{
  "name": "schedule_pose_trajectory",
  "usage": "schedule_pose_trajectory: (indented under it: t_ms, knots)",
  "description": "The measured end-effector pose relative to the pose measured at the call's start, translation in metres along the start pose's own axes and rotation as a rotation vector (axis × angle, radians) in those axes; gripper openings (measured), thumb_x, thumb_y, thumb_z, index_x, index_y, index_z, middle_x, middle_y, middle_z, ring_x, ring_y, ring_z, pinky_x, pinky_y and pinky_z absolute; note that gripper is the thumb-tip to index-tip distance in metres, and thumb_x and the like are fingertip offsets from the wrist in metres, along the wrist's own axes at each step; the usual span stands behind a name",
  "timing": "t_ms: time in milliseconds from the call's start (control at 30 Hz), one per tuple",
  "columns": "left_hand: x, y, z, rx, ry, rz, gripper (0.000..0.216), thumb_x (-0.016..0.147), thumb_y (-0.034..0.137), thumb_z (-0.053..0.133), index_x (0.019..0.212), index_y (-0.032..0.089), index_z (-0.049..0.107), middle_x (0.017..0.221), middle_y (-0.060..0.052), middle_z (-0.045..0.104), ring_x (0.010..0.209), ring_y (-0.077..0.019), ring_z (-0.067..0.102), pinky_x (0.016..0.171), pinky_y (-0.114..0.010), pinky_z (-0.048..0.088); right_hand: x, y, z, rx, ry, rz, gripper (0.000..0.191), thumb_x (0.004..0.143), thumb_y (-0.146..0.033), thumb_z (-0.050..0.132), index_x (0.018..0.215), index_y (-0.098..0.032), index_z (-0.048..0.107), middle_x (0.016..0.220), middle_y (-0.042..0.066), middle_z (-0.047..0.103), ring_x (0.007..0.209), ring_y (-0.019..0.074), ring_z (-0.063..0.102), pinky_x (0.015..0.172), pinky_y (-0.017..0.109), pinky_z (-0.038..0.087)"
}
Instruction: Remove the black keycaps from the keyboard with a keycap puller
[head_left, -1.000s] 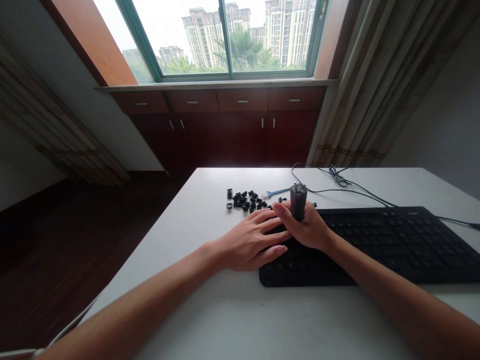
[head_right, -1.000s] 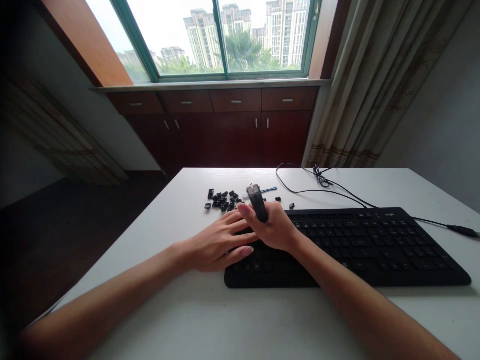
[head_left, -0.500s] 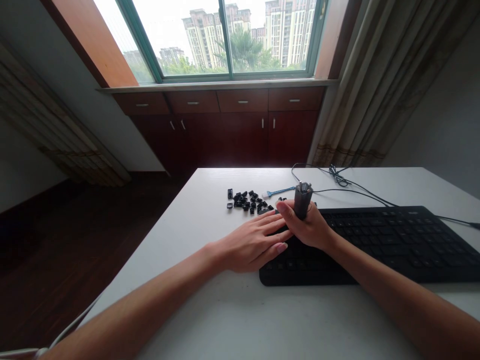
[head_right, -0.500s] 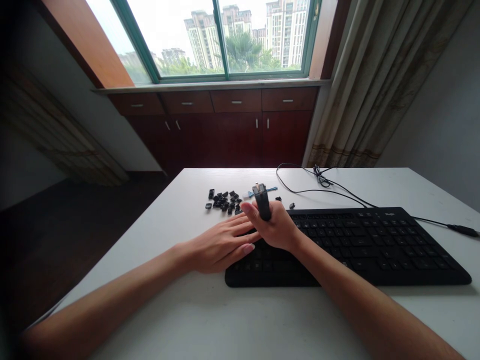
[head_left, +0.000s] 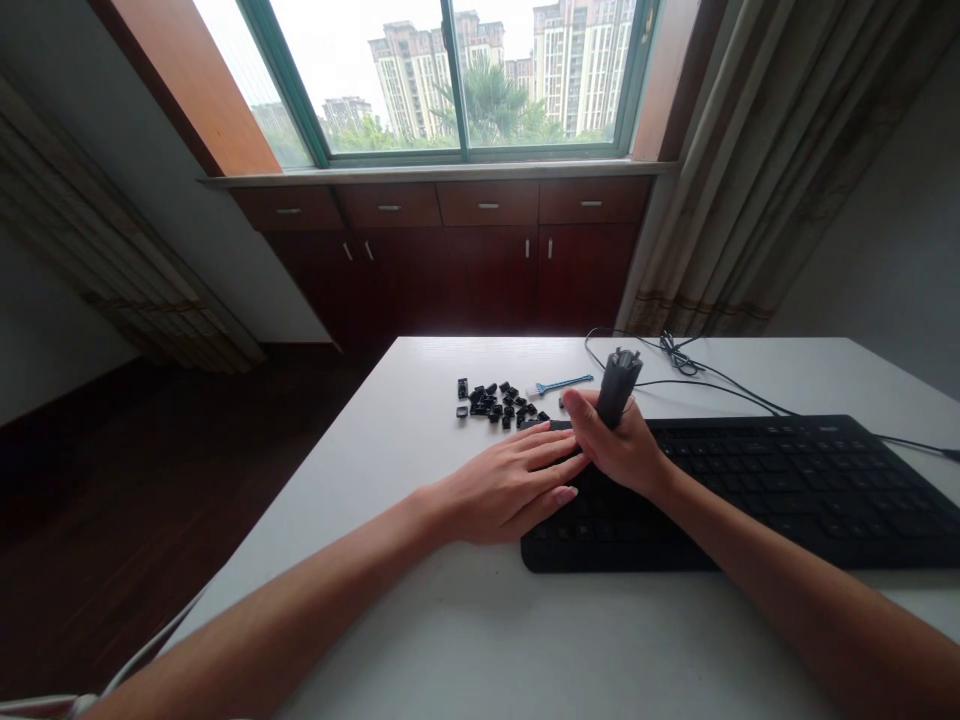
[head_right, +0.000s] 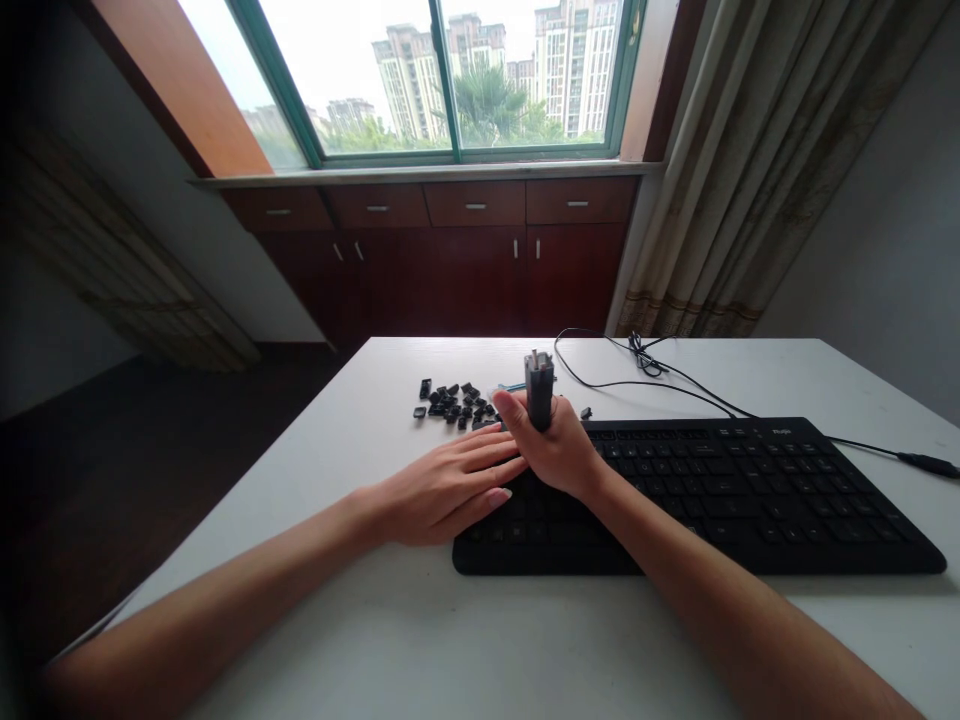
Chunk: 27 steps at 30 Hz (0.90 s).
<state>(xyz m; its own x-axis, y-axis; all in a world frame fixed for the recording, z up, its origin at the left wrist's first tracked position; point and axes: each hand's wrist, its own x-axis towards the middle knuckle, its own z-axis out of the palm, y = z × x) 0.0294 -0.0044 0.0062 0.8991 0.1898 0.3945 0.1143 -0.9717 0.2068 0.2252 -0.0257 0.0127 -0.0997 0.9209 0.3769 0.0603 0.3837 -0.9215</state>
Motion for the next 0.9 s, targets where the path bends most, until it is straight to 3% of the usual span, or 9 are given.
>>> schedule_pose_trajectory:
  t_ms: [133,267,600,900]
  knots:
    - [0.0008,-0.0002,0.0040,-0.062,0.126,-0.010,0.037,0.101,0.024,0.052,0.136,0.016,0.059,0.132,-0.012,0.067,0.129,-0.0259,0.061,0.118,-0.049,0.046,0.0029,-0.0053,0.0012,0.069,0.023,0.071,0.059,0.094,-0.060,0.056,0.053,-0.021,0.041,0.038,-0.006,0.039,0.035,0.0067,0.031,0.038,0.027,0.021]
    - [0.0019,-0.0016,0.0071,-0.154,0.225,-0.049,0.027,0.099,0.025,0.058,0.123,0.018,0.067,0.120,-0.009,0.074,0.114,-0.0221,0.070,0.112,-0.045,0.051,0.0033,-0.0073,0.0012,0.097,0.061,0.119,0.061,0.094,-0.061,0.056,0.051,-0.022,0.040,0.034,-0.005,0.039,0.029,0.0061,0.030,0.035,0.027,0.017]
    - [0.0055,-0.0003,0.0101,-0.281,0.302,-0.221,0.030,0.091,0.032,0.071,0.118,0.020,0.070,0.109,-0.007,0.076,0.103,-0.0218,0.070,0.096,-0.040,0.057,0.0013,-0.0070,0.0006,0.126,0.081,0.100,0.059,0.097,-0.055,0.057,0.051,-0.021,0.041,0.035,-0.005,0.040,0.029,0.0059,0.033,0.035,0.027,0.015]
    - [0.0081,0.0057,0.0096,-0.406,0.338,-0.242,0.015,0.091,0.024,0.071,0.104,0.017,0.073,0.100,-0.007,0.075,0.092,-0.0162,0.071,0.086,-0.030,0.060,0.0006,-0.0090,0.0004,0.119,0.146,0.091,0.058,0.097,-0.054,0.058,0.053,-0.021,0.039,0.034,-0.006,0.040,0.027,0.0052,0.032,0.035,0.027,0.015]
